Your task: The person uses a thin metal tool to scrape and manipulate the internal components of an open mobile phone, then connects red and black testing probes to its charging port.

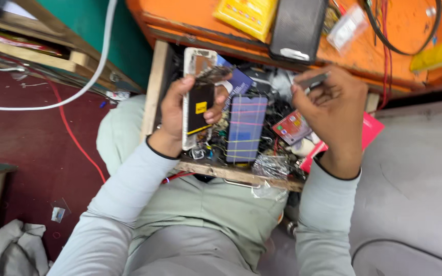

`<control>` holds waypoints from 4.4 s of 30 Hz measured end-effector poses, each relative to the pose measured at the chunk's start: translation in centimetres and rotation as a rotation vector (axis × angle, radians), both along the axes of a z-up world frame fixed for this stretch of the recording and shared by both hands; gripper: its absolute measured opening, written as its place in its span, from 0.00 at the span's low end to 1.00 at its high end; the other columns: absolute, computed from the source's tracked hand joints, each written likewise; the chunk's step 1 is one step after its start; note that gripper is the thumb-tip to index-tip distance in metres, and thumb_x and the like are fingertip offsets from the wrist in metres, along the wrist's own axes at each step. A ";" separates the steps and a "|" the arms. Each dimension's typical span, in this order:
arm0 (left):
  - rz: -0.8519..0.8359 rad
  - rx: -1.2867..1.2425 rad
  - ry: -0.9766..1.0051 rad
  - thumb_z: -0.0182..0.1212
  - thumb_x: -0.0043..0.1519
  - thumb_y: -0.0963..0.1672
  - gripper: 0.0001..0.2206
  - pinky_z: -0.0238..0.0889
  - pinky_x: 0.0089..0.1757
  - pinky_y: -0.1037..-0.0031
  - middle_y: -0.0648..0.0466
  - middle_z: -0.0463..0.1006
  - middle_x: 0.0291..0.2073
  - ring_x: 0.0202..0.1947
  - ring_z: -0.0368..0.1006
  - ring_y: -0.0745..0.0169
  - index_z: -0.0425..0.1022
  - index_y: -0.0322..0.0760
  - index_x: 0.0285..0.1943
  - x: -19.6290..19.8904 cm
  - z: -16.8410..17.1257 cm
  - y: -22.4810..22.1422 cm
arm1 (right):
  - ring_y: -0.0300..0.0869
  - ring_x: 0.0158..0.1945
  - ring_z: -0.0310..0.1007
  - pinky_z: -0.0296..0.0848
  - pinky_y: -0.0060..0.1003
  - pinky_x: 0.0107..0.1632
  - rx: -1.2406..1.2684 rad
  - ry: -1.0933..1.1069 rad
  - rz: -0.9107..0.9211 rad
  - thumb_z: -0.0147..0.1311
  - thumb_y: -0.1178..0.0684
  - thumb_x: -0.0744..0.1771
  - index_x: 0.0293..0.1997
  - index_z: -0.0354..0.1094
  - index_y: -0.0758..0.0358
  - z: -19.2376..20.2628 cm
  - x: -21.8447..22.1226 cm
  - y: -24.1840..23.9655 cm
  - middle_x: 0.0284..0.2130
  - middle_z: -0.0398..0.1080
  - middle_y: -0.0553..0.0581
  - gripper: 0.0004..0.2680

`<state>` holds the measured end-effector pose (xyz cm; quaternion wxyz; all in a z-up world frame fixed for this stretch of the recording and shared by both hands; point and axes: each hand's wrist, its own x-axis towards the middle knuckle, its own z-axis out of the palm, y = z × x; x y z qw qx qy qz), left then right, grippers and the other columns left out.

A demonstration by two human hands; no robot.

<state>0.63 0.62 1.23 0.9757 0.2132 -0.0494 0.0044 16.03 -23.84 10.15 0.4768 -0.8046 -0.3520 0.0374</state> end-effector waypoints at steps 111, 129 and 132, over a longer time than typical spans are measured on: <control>-0.415 0.073 0.042 0.34 0.71 0.63 0.37 0.67 0.28 0.76 0.36 0.76 0.44 0.25 0.71 0.62 0.68 0.27 0.64 -0.7 2.0 -1.6 | 0.39 0.44 0.78 0.81 0.30 0.46 0.768 0.435 0.351 0.57 0.64 0.70 0.57 0.53 0.58 -6.1 -5.7 4.9 0.47 0.73 0.64 0.14; -0.418 0.039 0.037 0.34 0.71 0.63 0.36 0.67 0.28 0.74 0.35 0.74 0.45 0.26 0.71 0.61 0.67 0.30 0.64 -0.6 1.5 -1.8 | 0.41 0.47 0.78 0.80 0.31 0.46 0.726 0.409 0.277 0.56 0.65 0.70 0.56 0.51 0.57 -6.1 -6.2 5.2 0.46 0.73 0.63 0.15; -0.420 0.041 0.029 0.34 0.70 0.63 0.36 0.67 0.28 0.74 0.35 0.74 0.45 0.26 0.70 0.61 0.67 0.31 0.65 -0.6 1.6 -1.8 | 0.40 0.45 0.77 0.80 0.31 0.47 0.741 0.395 0.280 0.57 0.65 0.71 0.56 0.51 0.57 -6.2 -6.4 5.3 0.46 0.73 0.63 0.15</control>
